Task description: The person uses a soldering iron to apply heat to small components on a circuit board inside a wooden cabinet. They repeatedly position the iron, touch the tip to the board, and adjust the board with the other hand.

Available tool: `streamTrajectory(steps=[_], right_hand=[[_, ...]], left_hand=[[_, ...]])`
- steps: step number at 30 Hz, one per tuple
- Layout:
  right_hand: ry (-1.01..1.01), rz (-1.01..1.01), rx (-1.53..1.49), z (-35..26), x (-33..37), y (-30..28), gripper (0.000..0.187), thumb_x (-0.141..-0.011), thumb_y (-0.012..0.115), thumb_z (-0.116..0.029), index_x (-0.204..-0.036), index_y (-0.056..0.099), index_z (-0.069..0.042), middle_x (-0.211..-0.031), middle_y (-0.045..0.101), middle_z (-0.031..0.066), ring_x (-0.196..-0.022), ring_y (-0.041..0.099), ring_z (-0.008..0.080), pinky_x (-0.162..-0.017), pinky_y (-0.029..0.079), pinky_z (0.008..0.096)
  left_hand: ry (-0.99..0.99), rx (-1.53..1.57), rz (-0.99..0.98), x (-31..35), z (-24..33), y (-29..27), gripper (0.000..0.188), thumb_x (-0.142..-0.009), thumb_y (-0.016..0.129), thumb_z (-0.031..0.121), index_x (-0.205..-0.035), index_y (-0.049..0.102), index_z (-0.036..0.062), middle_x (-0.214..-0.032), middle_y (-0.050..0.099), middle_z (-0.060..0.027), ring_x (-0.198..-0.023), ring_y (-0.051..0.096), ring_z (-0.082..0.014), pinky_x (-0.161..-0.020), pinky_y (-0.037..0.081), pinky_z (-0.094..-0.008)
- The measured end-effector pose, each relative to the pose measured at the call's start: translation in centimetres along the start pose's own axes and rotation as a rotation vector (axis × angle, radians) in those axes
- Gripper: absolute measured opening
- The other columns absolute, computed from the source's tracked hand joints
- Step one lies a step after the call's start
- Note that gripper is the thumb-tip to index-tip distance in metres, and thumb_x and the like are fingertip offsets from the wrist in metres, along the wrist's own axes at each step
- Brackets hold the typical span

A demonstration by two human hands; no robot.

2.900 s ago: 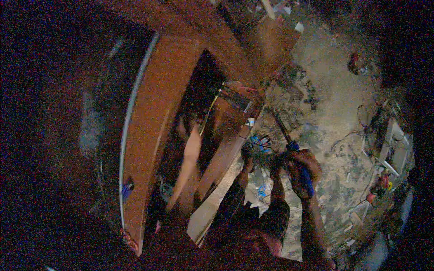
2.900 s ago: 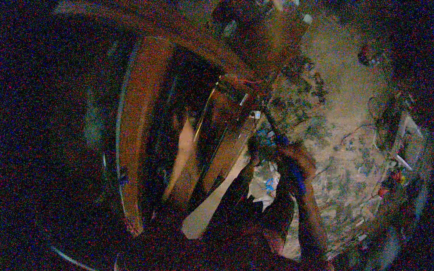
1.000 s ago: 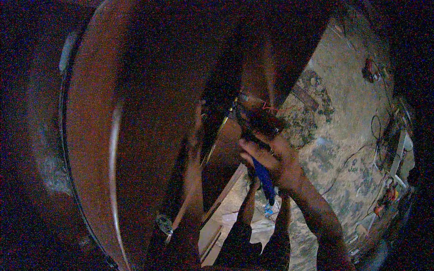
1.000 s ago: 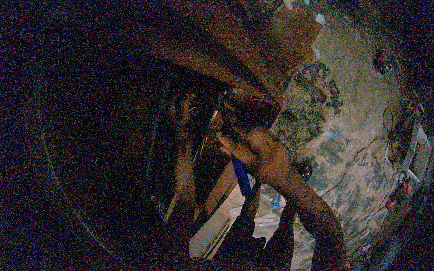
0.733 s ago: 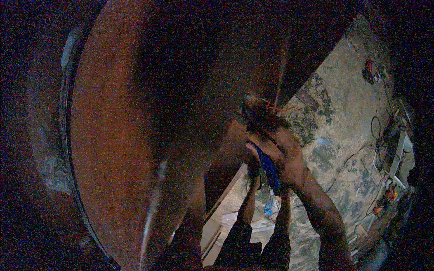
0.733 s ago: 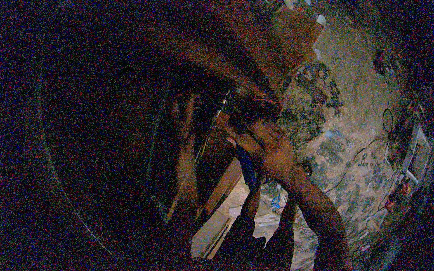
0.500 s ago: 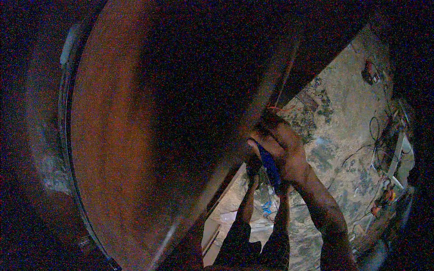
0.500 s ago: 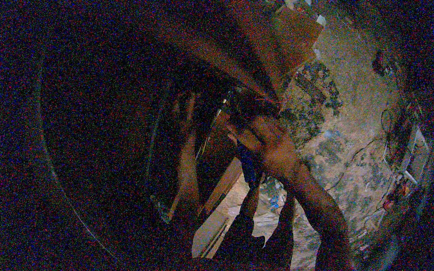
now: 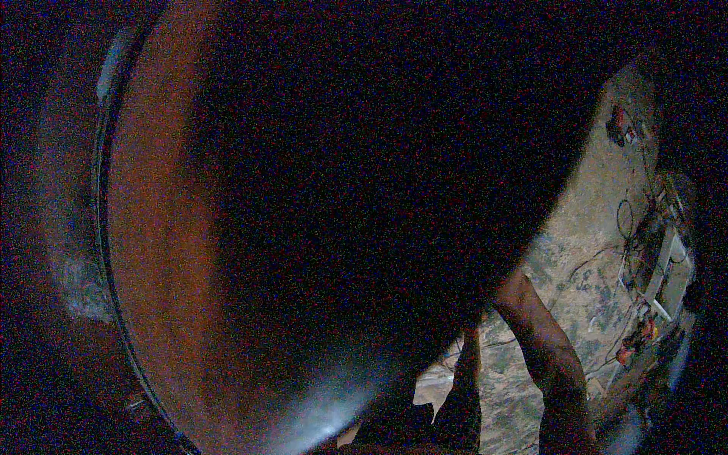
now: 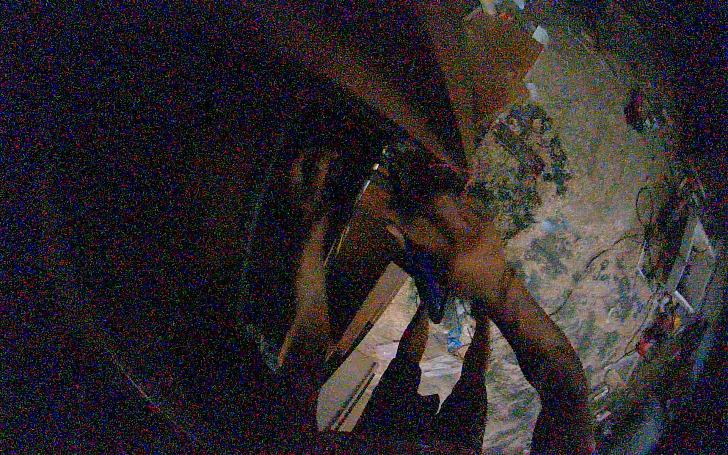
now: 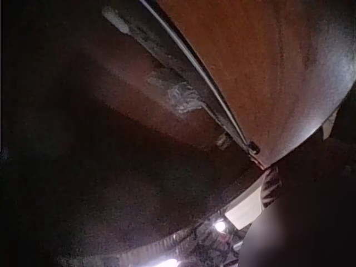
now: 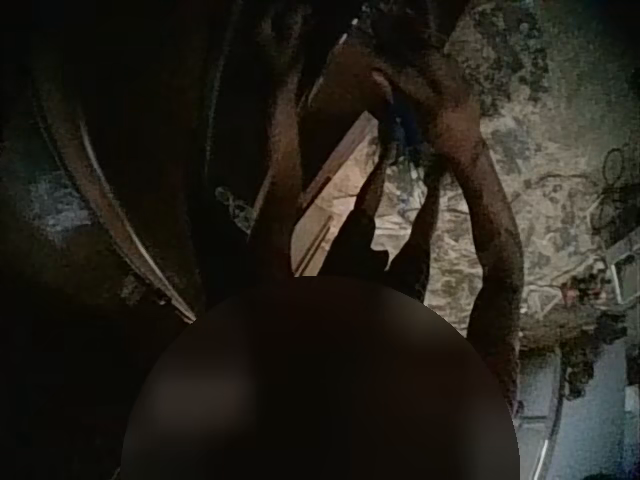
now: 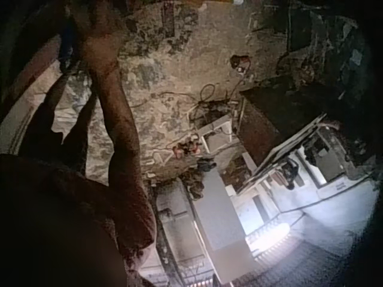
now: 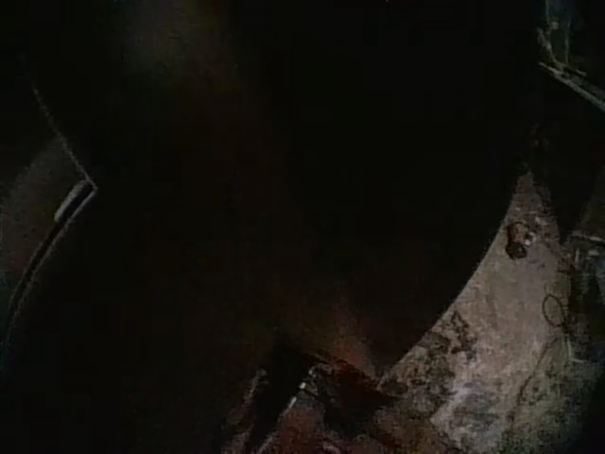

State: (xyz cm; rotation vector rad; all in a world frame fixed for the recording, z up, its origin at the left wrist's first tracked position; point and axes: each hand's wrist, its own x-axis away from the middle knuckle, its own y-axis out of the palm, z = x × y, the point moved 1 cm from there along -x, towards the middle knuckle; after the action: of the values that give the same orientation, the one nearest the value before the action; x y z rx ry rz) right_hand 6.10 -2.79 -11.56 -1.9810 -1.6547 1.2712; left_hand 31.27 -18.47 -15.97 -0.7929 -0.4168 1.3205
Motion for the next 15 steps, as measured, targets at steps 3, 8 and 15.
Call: streamTrajectory(steps=[3,8,15], right_hand=[[0.018,0.032,-0.031,-0.3,-0.1,-0.5,0.034,-0.082,0.067,-0.023,-0.116,0.063,-0.022,-0.097,0.061,0.0118,-0.090,0.061,0.0321,-0.075,0.052,0.0412],[0.086,0.108,-0.056,-0.4,0.4,-2.3,0.032,-0.082,0.068,-0.022,-0.114,0.064,-0.019,-0.096,0.063,0.0120,-0.088,0.062,0.0311,-0.074,0.052,0.0402],[0.135,0.192,-0.046,1.4,-0.9,-3.0,0.030,-0.082,0.069,-0.021,-0.111,0.064,-0.015,-0.095,0.065,0.0123,-0.085,0.063,0.0296,-0.072,0.052,0.0390]], left_hand=[[0.004,0.005,0.003,0.1,-0.3,0.0,0.036,-0.086,0.066,0.027,-0.111,0.059,0.0024,-0.107,0.062,-0.0149,-0.099,0.058,-0.0287,-0.088,0.047,-0.0388],[0.001,0.012,0.015,0.5,-0.7,-0.1,0.036,-0.086,0.066,0.028,-0.111,0.059,0.0024,-0.107,0.062,-0.0154,-0.099,0.058,-0.0294,-0.089,0.047,-0.0392],[-0.010,0.022,0.026,1.2,-1.1,0.1,0.037,-0.086,0.066,0.029,-0.111,0.060,0.0025,-0.108,0.062,-0.0160,-0.100,0.059,-0.0303,-0.089,0.047,-0.0398]])
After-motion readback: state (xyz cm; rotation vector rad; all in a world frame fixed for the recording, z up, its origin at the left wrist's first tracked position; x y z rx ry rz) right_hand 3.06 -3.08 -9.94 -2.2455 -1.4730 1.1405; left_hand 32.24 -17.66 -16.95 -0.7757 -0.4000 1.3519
